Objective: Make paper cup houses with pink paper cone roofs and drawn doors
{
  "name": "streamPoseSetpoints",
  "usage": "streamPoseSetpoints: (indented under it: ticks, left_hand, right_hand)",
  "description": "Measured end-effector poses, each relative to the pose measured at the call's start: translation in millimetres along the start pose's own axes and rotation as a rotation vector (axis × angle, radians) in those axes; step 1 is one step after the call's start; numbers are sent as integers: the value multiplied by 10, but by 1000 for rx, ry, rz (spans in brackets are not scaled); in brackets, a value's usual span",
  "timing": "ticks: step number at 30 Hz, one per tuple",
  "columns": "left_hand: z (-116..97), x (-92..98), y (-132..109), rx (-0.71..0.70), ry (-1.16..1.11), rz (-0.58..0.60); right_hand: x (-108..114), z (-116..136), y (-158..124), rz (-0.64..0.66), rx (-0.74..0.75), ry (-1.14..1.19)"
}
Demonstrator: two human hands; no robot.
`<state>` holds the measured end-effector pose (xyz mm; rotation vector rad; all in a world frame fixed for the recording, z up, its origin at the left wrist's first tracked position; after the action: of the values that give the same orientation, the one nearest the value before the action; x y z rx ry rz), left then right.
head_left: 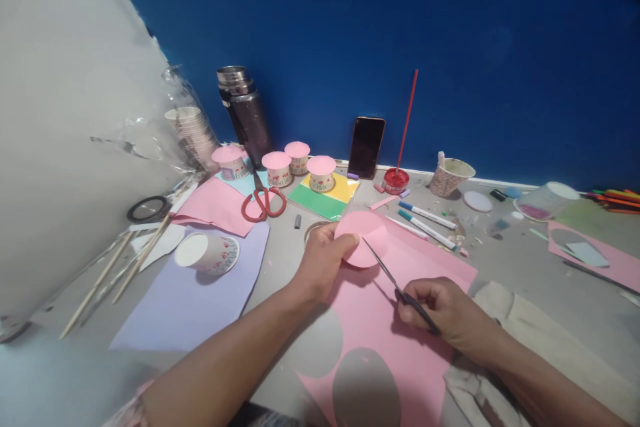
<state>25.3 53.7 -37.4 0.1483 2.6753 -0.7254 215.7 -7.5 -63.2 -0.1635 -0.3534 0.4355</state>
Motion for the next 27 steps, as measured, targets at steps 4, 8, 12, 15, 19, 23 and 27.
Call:
streamPoseSetpoints:
  ticks: [4,8,12,15,19,23,27]
  left_hand:
    - [-7,-31,-16,38,-25,17]
    - [-16,-47,-23,47,-14,22]
    - [16,-58,-14,108,-36,46]
    - [19,-70,-13,123,-48,71]
    - [20,-78,-16,132,-72,89]
    - [24,-86,-16,131,-89,111]
    - [31,-89,-14,146,-100,113]
  right_hand:
    - [-3,-29,-6,-2,-1,-11]
    - [-12,-13,-6,21,-7,-5]
    - [-6,-11,-4,23,-11,-30]
    - [-9,-43,-5,26,0,-41]
    - [-12,-87,-13,34,7,-56]
    - [-6,-94,-16,35,-6,-54]
    - [-9,-83,-8,29,2,-37]
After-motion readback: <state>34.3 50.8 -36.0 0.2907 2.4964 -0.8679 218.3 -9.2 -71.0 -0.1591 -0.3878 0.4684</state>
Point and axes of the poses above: each hand's wrist, its own y-axis towards the middle knuckle, its own x-axis out of the back of the hand, z = x × y, the point moved 6 cm from there along y, towards the middle knuckle, and after that the axes turned 14 degrees about x, right-handed, at the moved point
